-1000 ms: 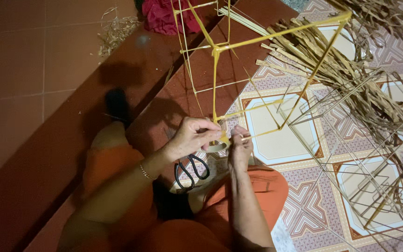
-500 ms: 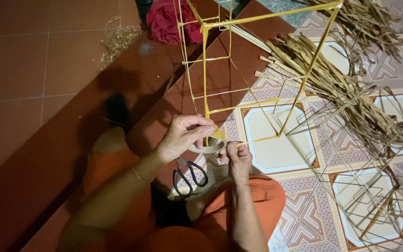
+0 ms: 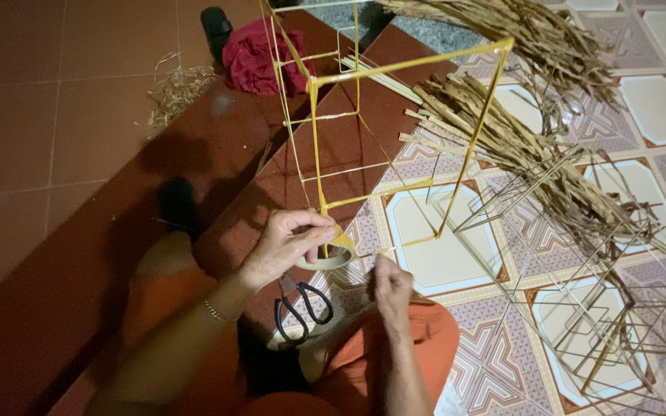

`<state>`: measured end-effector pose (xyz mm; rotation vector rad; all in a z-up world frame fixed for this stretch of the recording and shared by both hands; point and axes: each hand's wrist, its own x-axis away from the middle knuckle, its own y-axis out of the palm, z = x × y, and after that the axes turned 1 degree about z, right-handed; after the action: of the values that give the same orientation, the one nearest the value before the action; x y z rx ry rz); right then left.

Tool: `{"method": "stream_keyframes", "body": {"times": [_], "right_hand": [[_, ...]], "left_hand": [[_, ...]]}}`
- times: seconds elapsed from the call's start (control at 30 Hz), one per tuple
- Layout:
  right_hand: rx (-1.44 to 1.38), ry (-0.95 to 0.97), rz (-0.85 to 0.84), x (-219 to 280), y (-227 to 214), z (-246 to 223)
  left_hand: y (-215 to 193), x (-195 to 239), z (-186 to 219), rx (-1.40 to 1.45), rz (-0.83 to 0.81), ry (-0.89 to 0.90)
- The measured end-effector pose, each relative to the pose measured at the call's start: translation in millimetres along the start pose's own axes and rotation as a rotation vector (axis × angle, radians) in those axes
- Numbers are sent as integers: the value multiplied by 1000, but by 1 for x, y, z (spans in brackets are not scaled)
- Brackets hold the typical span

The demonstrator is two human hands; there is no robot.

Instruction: The person assembles a rectangular frame using thin bamboo sticks and yellow tape. They wrap tape around the joints to secure the structure, occasionally using scissors to cut the tape. The person adjusts the frame's alignment throughout the process.

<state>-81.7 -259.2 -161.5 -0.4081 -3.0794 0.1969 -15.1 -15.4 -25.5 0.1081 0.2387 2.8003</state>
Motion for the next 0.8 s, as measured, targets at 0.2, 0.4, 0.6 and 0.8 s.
{"method": "stream_keyframes", "body": {"times": [0.2, 0.4, 0.6, 0.8], "right_hand": [[-555, -68, 79, -22, 1, -88], [-1012, 99, 10, -53, 24, -144], [-1211, 48, -83, -63, 31, -128], [-1559, 124, -167, -84, 33, -100]], "left_hand": [[5, 3, -4, -88, -45, 19], [10, 8, -3, -129, -25, -35], [9, 11, 1, -111, -29, -67], [10, 9, 6, -101, -31, -90]]}}
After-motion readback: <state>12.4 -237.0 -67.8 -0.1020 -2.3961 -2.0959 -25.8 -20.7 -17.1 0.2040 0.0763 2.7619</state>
